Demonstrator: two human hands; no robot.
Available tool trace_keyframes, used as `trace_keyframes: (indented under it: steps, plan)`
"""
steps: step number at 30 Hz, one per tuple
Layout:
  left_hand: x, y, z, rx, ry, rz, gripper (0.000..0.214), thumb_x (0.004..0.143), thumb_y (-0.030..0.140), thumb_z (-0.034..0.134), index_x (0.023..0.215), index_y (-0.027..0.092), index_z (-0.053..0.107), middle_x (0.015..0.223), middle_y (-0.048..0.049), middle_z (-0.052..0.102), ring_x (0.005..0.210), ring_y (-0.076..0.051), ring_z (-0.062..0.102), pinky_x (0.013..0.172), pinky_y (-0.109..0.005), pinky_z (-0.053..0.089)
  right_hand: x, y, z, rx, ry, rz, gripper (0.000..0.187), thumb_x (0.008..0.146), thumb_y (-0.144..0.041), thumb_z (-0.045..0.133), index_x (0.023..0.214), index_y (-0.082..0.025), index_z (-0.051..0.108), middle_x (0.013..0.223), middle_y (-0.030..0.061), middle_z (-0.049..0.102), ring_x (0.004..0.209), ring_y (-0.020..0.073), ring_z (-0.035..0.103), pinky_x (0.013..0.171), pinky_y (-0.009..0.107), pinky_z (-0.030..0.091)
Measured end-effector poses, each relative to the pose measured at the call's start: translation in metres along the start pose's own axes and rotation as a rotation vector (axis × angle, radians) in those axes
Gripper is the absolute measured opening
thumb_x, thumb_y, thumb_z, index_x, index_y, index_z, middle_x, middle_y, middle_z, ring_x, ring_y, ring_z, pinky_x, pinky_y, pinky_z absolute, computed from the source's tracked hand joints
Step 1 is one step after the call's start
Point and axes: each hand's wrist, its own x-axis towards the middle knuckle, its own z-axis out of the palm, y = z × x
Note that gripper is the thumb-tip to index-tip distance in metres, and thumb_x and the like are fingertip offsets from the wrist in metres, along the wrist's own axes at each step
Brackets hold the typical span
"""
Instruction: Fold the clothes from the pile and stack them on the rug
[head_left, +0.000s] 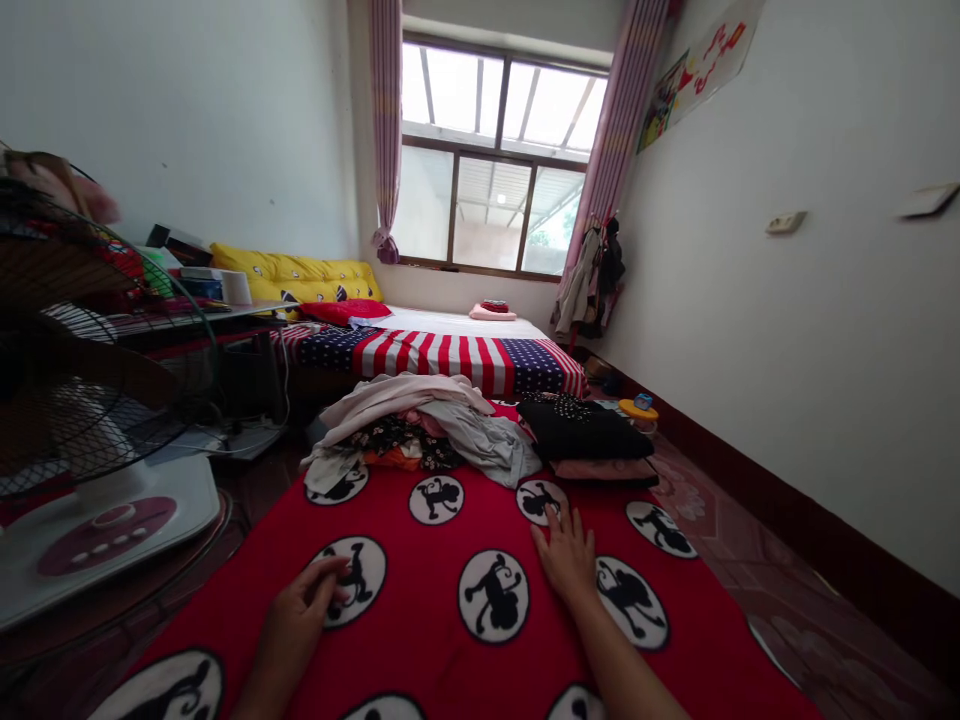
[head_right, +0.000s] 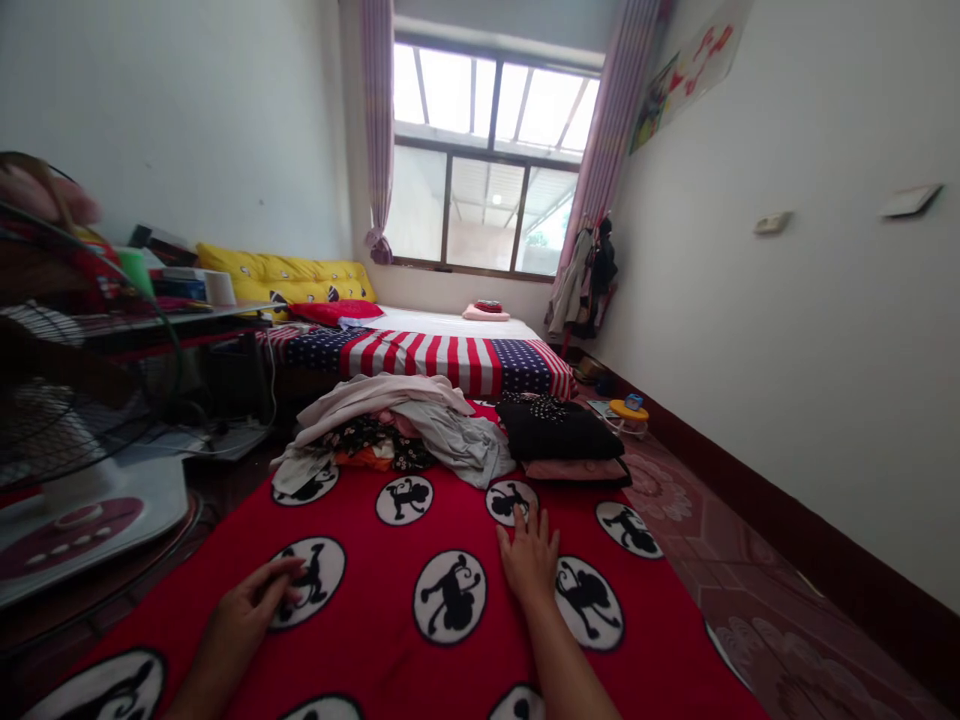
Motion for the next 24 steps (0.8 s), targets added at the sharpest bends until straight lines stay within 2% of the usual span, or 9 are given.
trace_keyframes:
  steps: [4, 8, 13, 16, 19, 24]
  plan:
    - [-0.003, 0.007, 0.002, 0.011, -0.020, 0.022, 0.038, 0.059, 0.050, 0.062, 0.080, 0.020, 0.072, 0.068, -0.0039, 0.073, 0.061, -0.023, 0.069, 0.056, -0.028, 0.055, -0.002, 0.000, 0.000, 0.022, 0.035, -0.017, 0.058, 0.095, -0.049, 0.034, 0.147, -0.022, 0.037, 0.156, 0.0078, 0.026, 0.143, 0.0316, 0.021, 0.111, 0.051, 0.021]
    - [-0.007, 0.010, 0.006, 0.136, -0.076, 0.145, 0.031, 0.067, 0.045, 0.057, 0.078, 0.021, 0.072, 0.076, -0.0044, 0.074, 0.059, -0.021, 0.068, 0.058, -0.030, 0.055, -0.001, 0.003, 0.005, 0.038, 0.088, -0.036, 0.057, 0.094, -0.047, 0.037, 0.144, -0.021, 0.042, 0.154, 0.0090, 0.031, 0.141, 0.0318, 0.025, 0.110, 0.051, 0.024]
    - [0.006, 0.018, 0.015, 0.403, -0.173, 0.325, 0.025, 0.075, 0.033, 0.051, 0.080, 0.023, 0.074, 0.085, -0.0049, 0.074, 0.080, -0.022, 0.069, 0.075, -0.032, 0.055, 0.000, 0.006, 0.012, 0.031, 0.135, -0.061, 0.057, 0.093, -0.047, 0.039, 0.143, -0.020, 0.043, 0.153, 0.0100, 0.032, 0.140, 0.0332, 0.026, 0.108, 0.052, 0.025]
    - [0.036, 0.029, 0.023, 0.518, -0.199, 0.441, 0.027, 0.080, 0.026, 0.047, 0.091, 0.021, 0.072, 0.091, -0.0051, 0.073, 0.085, -0.021, 0.068, 0.079, -0.031, 0.054, 0.000, 0.006, 0.012, 0.025, 0.144, -0.063, 0.057, 0.093, -0.047, 0.039, 0.142, -0.019, 0.044, 0.152, 0.0107, 0.034, 0.140, 0.0335, 0.027, 0.108, 0.052, 0.026]
    - [0.080, 0.046, 0.035, 0.622, -0.130, 0.578, 0.031, 0.081, 0.017, 0.043, 0.101, 0.017, 0.067, 0.099, -0.0074, 0.070, 0.093, -0.020, 0.066, 0.086, -0.032, 0.052, 0.000, 0.006, 0.011, 0.008, 0.128, -0.052, 0.058, 0.093, -0.048, 0.040, 0.143, -0.020, 0.043, 0.152, 0.0098, 0.034, 0.140, 0.0329, 0.028, 0.108, 0.052, 0.027]
    - [0.153, 0.081, 0.062, 0.706, 0.005, 0.632, 0.037, 0.081, 0.009, 0.045, 0.114, 0.013, 0.059, 0.119, -0.0120, 0.061, 0.118, -0.024, 0.053, 0.107, -0.037, 0.039, 0.001, 0.006, 0.012, -0.027, 0.111, -0.042, 0.059, 0.092, -0.050, 0.041, 0.143, -0.021, 0.043, 0.152, 0.0081, 0.035, 0.140, 0.0316, 0.027, 0.108, 0.050, 0.027]
